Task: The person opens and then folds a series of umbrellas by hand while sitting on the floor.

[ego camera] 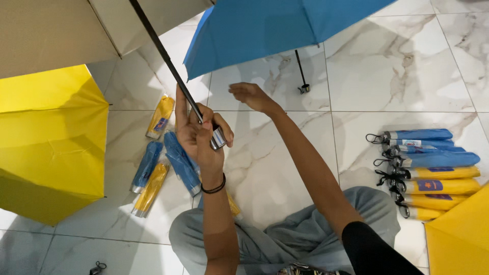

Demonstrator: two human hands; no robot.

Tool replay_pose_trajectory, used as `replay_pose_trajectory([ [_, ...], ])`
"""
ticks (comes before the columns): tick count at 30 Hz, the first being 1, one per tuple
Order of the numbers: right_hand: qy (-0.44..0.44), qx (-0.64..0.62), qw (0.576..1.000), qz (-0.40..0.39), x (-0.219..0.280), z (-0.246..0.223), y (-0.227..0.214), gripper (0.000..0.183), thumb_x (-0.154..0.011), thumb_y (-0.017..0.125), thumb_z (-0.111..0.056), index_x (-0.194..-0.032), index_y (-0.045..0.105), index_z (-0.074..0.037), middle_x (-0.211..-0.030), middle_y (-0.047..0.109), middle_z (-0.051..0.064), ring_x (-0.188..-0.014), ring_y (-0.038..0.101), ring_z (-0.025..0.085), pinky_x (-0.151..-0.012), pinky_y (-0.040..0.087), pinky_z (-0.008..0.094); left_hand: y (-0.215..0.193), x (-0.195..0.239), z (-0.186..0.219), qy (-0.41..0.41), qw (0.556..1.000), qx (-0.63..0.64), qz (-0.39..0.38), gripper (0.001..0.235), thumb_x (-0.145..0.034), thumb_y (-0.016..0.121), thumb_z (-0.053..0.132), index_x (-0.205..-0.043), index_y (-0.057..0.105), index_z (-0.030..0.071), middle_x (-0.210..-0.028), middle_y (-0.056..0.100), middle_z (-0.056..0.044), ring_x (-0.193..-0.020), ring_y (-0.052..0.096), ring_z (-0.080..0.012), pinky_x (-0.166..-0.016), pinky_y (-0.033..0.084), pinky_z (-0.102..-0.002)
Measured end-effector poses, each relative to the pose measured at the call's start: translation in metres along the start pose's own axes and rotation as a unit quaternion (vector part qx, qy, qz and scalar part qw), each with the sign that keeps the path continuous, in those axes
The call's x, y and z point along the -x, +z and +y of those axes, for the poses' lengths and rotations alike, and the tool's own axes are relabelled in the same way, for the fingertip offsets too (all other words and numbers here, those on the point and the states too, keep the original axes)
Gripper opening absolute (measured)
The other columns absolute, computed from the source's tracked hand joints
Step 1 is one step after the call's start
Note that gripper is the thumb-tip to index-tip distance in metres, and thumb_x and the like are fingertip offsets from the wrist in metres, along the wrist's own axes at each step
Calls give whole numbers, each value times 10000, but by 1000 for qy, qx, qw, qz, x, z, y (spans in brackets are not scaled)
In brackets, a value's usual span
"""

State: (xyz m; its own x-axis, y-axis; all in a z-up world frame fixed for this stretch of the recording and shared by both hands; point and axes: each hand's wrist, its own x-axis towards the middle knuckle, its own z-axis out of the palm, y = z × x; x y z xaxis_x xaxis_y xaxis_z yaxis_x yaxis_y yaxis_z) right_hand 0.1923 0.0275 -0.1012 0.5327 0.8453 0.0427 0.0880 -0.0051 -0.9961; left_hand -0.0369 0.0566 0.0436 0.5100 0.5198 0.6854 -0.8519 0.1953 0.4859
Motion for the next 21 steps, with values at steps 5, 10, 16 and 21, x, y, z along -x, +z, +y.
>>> replay_pose_trajectory([
  [5, 101, 84, 968, 214, 41, 215, -82, 428, -901, 729, -344, -1286, 646, -179, -1199, 675, 109, -1128, 651, 293, -864, 584, 404, -21, -7, -25, -7, 1000, 3, -18, 672, -973, 492, 18, -1566, 175, 29, -783, 409, -68, -482, 598, -285, -300, 492, -320],
  [10, 189, 180, 892, 370, 39, 322, -168, 759, -869, 746, -377, -1462, 394, -60, -1422, 359, 245, -1338, 422, 474, -1068, 471, 526, -35, -16, -41, -11, 1000, 9, -23, 684, -955, 485, -4, -1565, 177, 32, -786, 406, -79, -476, 588, -296, -303, 492, -324],
  [16, 200, 246, 881, 352, 15, 278, -205, 913, -935, 646, -383, -1599, 112, -56, -1604, 97, 255, -1434, 204, 545, -1148, 296, 653, -75, -25, -50, -22, 999, -17, -22, 685, -949, 479, -7, -1563, 178, 36, -786, 432, -86, -489, 616, -296, -325, 532, -311],
  [21, 275, 463, 806, 246, -32, 324, -225, 612, -930, 563, -449, -1470, 445, -186, -1374, 499, 143, -1340, 360, 415, -938, 454, 603, -85, -25, -57, -15, 1000, -23, -3, 687, -936, 487, -13, -1554, 187, 20, -791, 429, -81, -492, 602, -266, -331, 524, -307],
])
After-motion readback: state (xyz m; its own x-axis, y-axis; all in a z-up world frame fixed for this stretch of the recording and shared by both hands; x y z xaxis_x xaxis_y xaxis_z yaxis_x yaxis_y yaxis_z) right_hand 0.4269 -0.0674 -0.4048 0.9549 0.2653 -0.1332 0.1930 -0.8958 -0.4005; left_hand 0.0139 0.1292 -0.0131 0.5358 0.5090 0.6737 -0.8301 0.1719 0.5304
